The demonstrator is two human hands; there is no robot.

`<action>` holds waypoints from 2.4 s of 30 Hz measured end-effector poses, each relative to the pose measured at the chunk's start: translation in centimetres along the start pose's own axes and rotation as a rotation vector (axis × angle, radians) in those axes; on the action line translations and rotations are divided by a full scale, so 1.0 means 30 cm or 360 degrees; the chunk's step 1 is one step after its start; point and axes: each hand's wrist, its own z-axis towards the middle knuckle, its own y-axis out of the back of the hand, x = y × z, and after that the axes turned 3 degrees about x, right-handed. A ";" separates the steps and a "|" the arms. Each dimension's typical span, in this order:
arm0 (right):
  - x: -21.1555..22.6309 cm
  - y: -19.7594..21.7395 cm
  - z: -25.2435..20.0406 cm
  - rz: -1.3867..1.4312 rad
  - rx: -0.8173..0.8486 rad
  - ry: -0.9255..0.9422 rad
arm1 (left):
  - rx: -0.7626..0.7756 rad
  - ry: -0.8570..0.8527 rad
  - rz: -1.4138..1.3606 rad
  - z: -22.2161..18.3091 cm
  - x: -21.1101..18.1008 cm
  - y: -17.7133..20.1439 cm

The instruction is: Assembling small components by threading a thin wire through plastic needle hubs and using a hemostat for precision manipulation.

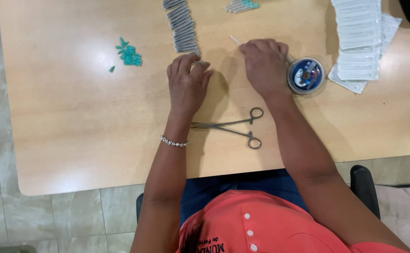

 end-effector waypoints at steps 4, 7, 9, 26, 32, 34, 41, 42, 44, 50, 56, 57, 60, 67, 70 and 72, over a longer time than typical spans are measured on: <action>0.053 -0.001 -0.004 0.0207 0.0163 0.0059 | 0.0058 -0.0126 0.0024 0.001 -0.047 -0.017; 0.093 -0.009 -0.032 0.0532 0.0082 0.0385 | 0.0098 -0.0149 0.0113 -0.044 -0.018 -0.094; 0.126 0.023 -0.044 0.0965 0.0087 0.0272 | 0.0201 -0.0201 0.0129 -0.086 0.016 -0.136; 0.147 0.085 -0.036 0.0790 -0.0079 0.0205 | 0.0563 -0.0087 -0.0075 -0.029 -0.084 -0.032; 0.146 0.065 -0.023 0.0792 -0.0109 0.0142 | 0.0602 0.0003 -0.0206 -0.022 -0.077 -0.008; 0.077 0.082 -0.030 0.0732 -0.0119 0.0160 | 0.0609 0.0054 -0.0245 -0.010 -0.058 0.027; 0.031 0.165 -0.037 0.0912 -0.0218 -0.0167 | 0.0579 0.0279 -0.0156 -0.023 0.001 0.033; 0.052 0.159 -0.039 0.0821 0.0047 -0.0182 | 0.0627 0.0265 -0.0041 -0.038 0.007 0.013; 0.060 0.116 -0.019 0.0662 0.0310 -0.0145 | 0.0627 0.0223 0.0006 -0.054 0.027 0.015; 0.029 0.052 -0.028 0.0319 0.0241 0.0104 | 0.0672 0.0214 -0.0006 -0.050 0.035 0.017; -0.156 0.102 -0.066 -0.0303 -0.0219 -0.0188 | 0.0666 0.0230 -0.0039 -0.051 0.038 0.018; -0.191 0.120 -0.078 -0.0448 -0.0058 -0.0495 | 0.0640 0.0222 -0.0046 -0.052 0.039 0.018; -0.264 0.047 -0.096 -0.0638 0.0061 -0.0609 | 0.0628 0.0236 -0.0061 -0.055 0.036 0.015; -0.190 0.041 -0.046 -0.0472 -0.0341 -0.0141 | 0.0634 0.0223 -0.0033 -0.050 0.042 0.006; -0.193 0.066 -0.067 -0.0273 -0.0421 -0.0044 | 0.0609 0.0195 -0.0029 -0.058 0.045 0.008; -0.244 0.122 -0.087 0.0098 -0.0309 -0.0140 | 0.0576 0.0188 -0.0042 -0.049 0.049 0.013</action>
